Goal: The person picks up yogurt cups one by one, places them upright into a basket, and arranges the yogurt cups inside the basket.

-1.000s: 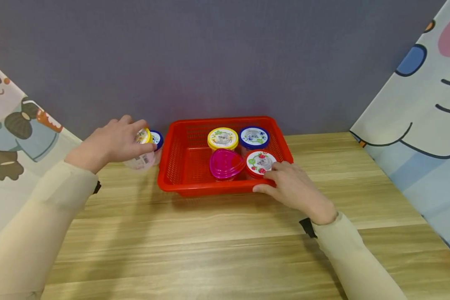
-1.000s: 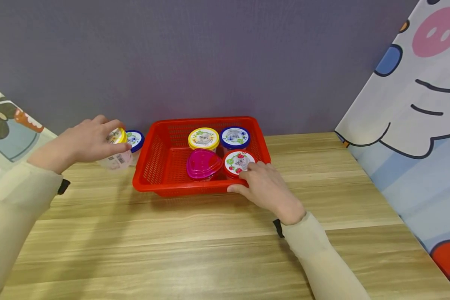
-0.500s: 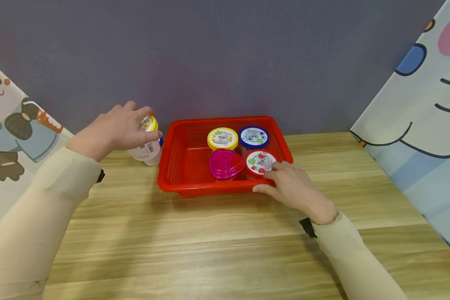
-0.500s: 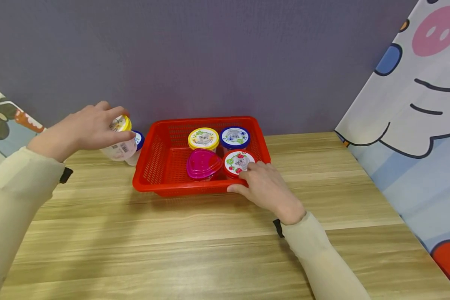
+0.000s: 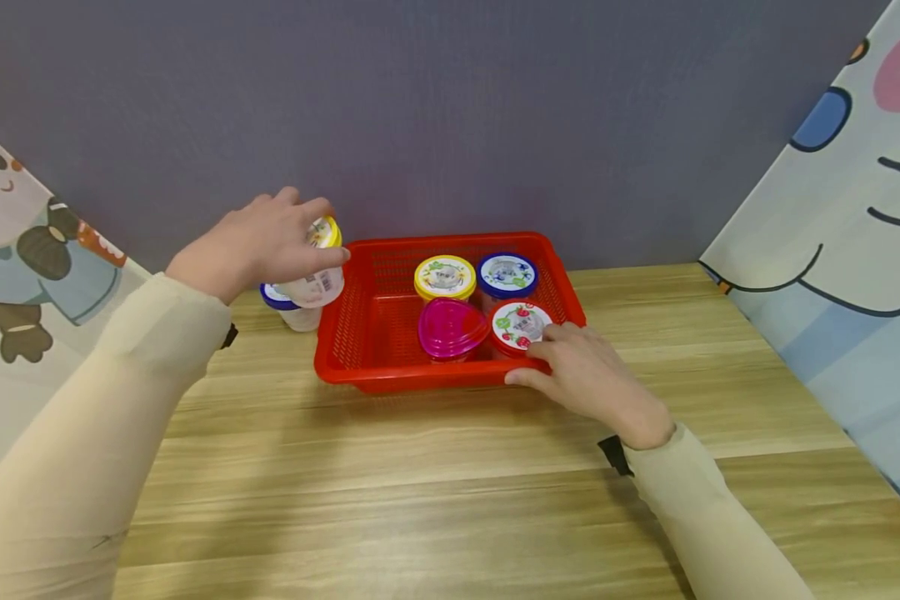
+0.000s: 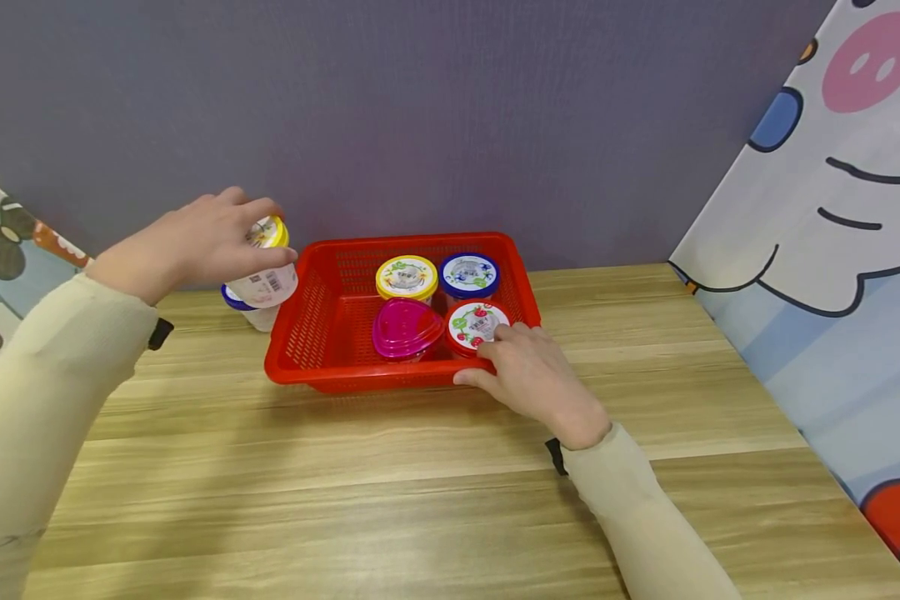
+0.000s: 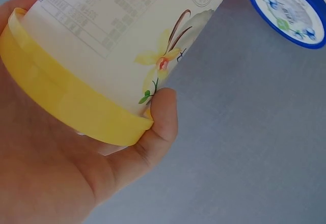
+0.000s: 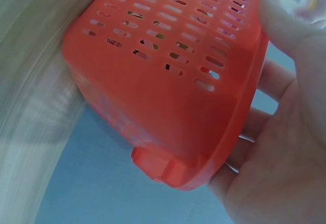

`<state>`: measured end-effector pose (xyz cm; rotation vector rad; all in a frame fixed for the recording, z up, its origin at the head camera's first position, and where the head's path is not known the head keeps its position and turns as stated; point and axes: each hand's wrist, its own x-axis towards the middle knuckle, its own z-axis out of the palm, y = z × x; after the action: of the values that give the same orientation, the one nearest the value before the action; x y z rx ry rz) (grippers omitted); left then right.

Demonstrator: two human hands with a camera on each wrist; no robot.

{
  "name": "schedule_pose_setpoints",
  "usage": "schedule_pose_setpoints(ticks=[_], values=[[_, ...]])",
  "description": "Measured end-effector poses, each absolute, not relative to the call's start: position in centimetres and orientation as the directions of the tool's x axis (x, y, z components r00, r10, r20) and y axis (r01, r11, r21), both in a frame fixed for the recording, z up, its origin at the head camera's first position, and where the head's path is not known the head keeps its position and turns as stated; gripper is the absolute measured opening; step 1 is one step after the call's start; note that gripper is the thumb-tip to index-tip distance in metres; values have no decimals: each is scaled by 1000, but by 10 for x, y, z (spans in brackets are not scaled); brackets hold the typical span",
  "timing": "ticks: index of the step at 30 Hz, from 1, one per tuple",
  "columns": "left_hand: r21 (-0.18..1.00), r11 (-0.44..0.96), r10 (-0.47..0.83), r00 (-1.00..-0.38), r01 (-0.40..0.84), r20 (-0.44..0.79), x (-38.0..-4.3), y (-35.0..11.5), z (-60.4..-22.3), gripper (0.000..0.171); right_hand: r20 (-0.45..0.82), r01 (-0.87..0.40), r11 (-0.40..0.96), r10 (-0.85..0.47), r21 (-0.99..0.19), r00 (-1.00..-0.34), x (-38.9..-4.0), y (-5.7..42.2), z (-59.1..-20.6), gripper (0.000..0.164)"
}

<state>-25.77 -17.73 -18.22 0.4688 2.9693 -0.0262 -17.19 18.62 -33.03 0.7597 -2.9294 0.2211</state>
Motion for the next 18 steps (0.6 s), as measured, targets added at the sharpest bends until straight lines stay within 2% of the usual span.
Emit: schedule_pose_setpoints(ticks=[18], values=[[25, 943, 333, -932, 333, -146, -275, -138, -184, 73, 120, -474, 873, -462, -114, -879, -170, 185, -329, 52]])
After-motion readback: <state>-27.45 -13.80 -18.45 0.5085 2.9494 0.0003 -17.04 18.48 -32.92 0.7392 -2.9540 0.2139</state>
